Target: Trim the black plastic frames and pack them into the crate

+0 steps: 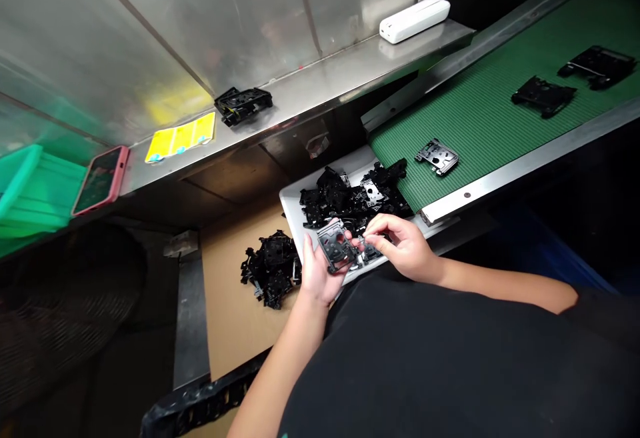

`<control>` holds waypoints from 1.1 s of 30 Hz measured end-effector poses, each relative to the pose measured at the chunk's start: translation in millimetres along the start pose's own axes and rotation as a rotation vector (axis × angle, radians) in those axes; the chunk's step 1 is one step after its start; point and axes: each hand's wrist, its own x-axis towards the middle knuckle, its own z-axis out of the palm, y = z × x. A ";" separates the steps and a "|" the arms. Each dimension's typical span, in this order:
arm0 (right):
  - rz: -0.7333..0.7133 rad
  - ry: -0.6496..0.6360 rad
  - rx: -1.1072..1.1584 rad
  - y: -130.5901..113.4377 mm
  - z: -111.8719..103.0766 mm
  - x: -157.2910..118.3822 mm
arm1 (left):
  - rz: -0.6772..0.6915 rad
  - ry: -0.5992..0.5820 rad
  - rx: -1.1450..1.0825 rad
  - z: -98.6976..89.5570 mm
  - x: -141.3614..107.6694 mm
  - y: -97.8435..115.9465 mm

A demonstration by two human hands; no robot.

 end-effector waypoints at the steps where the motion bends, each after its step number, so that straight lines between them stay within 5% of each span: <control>1: -0.006 -0.018 0.014 -1.2 1.2 -0.5 | -0.040 -0.001 -0.026 4.5 -7.4 -2.8; 11: 0.108 -0.040 0.103 -2.8 2.6 -5.7 | -0.146 -0.071 -0.179 17.4 -43.2 -5.4; 19: 0.078 -0.035 0.046 -3.6 2.0 -4.3 | -0.143 -0.082 -0.110 18.3 -43.7 -8.0; 22: 0.001 -0.001 -0.011 -1.2 0.5 -4.3 | 0.078 0.076 0.302 -12.6 -28.5 -7.2; 25: -0.016 0.010 -0.023 1.1 -1.9 -5.2 | 0.416 0.455 0.903 -67.3 -10.7 3.1; 29: 0.001 0.003 -0.020 3.3 -6.1 -5.9 | 0.493 0.781 1.164 -139.6 0.0 25.7; 33: 0.002 0.020 -0.004 6.6 -7.8 -5.5 | 0.462 0.952 1.341 -181.3 3.3 34.5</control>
